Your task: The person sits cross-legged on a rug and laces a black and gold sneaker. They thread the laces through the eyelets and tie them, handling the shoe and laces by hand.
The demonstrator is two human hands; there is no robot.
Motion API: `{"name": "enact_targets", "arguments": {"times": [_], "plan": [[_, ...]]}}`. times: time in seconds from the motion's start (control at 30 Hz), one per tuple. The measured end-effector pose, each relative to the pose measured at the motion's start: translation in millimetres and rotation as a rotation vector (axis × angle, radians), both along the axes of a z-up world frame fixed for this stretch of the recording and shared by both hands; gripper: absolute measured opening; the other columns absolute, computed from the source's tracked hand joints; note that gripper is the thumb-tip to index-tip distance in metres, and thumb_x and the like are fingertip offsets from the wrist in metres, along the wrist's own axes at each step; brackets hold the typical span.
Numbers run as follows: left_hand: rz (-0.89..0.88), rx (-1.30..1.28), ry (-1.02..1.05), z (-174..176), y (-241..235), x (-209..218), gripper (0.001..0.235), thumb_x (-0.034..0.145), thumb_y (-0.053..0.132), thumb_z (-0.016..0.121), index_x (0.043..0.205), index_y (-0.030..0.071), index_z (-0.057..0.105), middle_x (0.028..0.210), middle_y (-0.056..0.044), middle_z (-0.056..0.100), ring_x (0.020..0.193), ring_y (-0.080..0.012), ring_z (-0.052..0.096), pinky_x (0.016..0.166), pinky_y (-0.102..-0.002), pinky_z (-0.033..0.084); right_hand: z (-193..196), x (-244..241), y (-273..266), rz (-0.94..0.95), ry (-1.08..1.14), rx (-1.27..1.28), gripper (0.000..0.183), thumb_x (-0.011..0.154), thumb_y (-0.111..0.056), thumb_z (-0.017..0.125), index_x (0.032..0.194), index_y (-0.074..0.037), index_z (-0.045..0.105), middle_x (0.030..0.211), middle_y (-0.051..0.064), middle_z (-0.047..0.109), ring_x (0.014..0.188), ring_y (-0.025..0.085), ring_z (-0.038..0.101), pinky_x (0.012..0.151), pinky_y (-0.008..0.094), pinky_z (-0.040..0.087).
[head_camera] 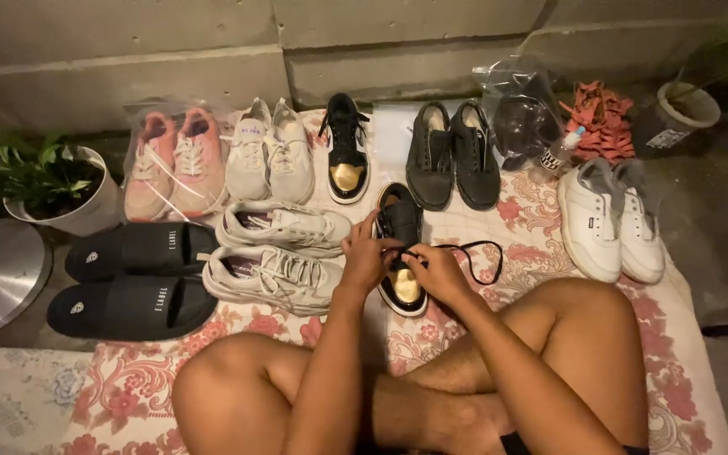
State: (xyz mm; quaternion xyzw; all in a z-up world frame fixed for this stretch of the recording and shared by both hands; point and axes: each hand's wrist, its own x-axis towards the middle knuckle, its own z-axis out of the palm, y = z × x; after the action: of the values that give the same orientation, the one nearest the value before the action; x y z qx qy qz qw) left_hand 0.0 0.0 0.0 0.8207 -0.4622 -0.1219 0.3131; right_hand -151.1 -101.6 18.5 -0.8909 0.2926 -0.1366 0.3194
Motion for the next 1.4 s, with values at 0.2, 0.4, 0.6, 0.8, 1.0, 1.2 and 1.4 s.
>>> {"name": "enact_targets", "arguments": {"times": [0.2, 0.4, 0.6, 0.8, 1.0, 1.2, 1.4], "plan": [[0.012, 0.139, -0.037, 1.8, -4.2, -8.2, 0.038, 0.094, 0.023, 0.071, 0.129, 0.037, 0.066, 0.169, -0.007, 0.019, 0.146, -0.0336, 0.03, 0.106, -0.05, 0.029, 11.8, -10.4, -10.4, -0.019, -0.096, 0.332, 0.011, 0.089, -0.019, 0.074, 0.092, -0.013, 0.083, 0.048, 0.005, 0.065, 0.048, 0.012, 0.057, 0.056, 0.025, 0.049], [-0.031, 0.086, -0.041, 7.6, 9.8, -4.5, 0.034, 0.095, 0.027, 0.07, 0.126, 0.036, 0.06, 0.167, -0.01, 0.021, 0.147, -0.0335, 0.031, 0.106, -0.05, 0.031, 11.8, -9.0, -28.2, -0.032, -0.03, 0.265, 0.01, 0.087, -0.019, 0.075, 0.088, -0.012, 0.082, 0.053, 0.009, 0.068, 0.052, 0.017, 0.063, 0.055, 0.029, 0.051], [-0.056, 0.089, -0.137, -2.7, 3.8, 1.6, 0.01, 0.098, 0.035, 0.065, 0.107, 0.033, 0.061, 0.167, -0.008, 0.021, 0.146, -0.0351, 0.031, 0.107, -0.053, 0.03, 37.1, -17.5, -38.3, 0.188, 0.078, 0.014, 0.018, 0.088, -0.014, 0.065, 0.085, -0.008, 0.081, 0.081, 0.018, 0.078, 0.083, 0.041, 0.074, 0.079, 0.048, 0.058], [-0.074, 0.077, -0.151, 0.4, 3.0, 5.8, 0.014, 0.099, 0.044, 0.06, 0.104, 0.032, 0.058, 0.168, -0.007, 0.018, 0.148, -0.0351, 0.028, 0.107, -0.052, 0.028, 43.3, -13.7, -48.4, 0.171, 0.176, -0.081, 0.028, 0.087, -0.03, 0.071, 0.077, -0.003, 0.073, 0.073, 0.02, 0.073, 0.076, 0.041, 0.072, 0.073, 0.049, 0.055], [-0.088, 0.114, -0.094, -1.1, -1.3, 7.7, 0.016, 0.097, 0.047, 0.062, 0.104, 0.033, 0.062, 0.169, -0.006, 0.014, 0.149, -0.034, 0.025, 0.107, -0.051, 0.027, 26.3, -7.3, -51.6, 0.141, 0.243, -0.359, 0.044, 0.085, -0.051, 0.072, 0.09, -0.008, 0.063, 0.086, 0.013, 0.064, 0.08, 0.042, 0.07, 0.07, 0.052, 0.057], [-0.103, 0.144, -0.068, -3.7, -2.8, 12.4, 0.011, 0.097, 0.043, 0.065, 0.102, 0.034, 0.065, 0.169, -0.006, 0.014, 0.15, -0.0356, 0.024, 0.106, -0.051, 0.027, 13.0, -1.0, -42.1, 0.159, -0.071, -0.649, 0.043, 0.086, -0.048, 0.073, 0.118, -0.021, 0.064, 0.111, 0.003, 0.042, 0.096, 0.035, 0.065, 0.065, 0.042, 0.059], [-0.129, 0.184, -0.072, 12.1, 2.8, 15.0, 0.011, 0.095, 0.035, 0.07, 0.105, 0.036, 0.068, 0.169, -0.008, 0.016, 0.15, -0.0377, 0.025, 0.106, -0.052, 0.028, 26.5, 13.3, -26.9, 0.33, -0.032, -0.501, 0.012, 0.093, -0.021, 0.071, 0.088, -0.012, 0.073, 0.116, 0.007, 0.052, 0.112, 0.035, 0.063, 0.074, 0.038, 0.06]]}}
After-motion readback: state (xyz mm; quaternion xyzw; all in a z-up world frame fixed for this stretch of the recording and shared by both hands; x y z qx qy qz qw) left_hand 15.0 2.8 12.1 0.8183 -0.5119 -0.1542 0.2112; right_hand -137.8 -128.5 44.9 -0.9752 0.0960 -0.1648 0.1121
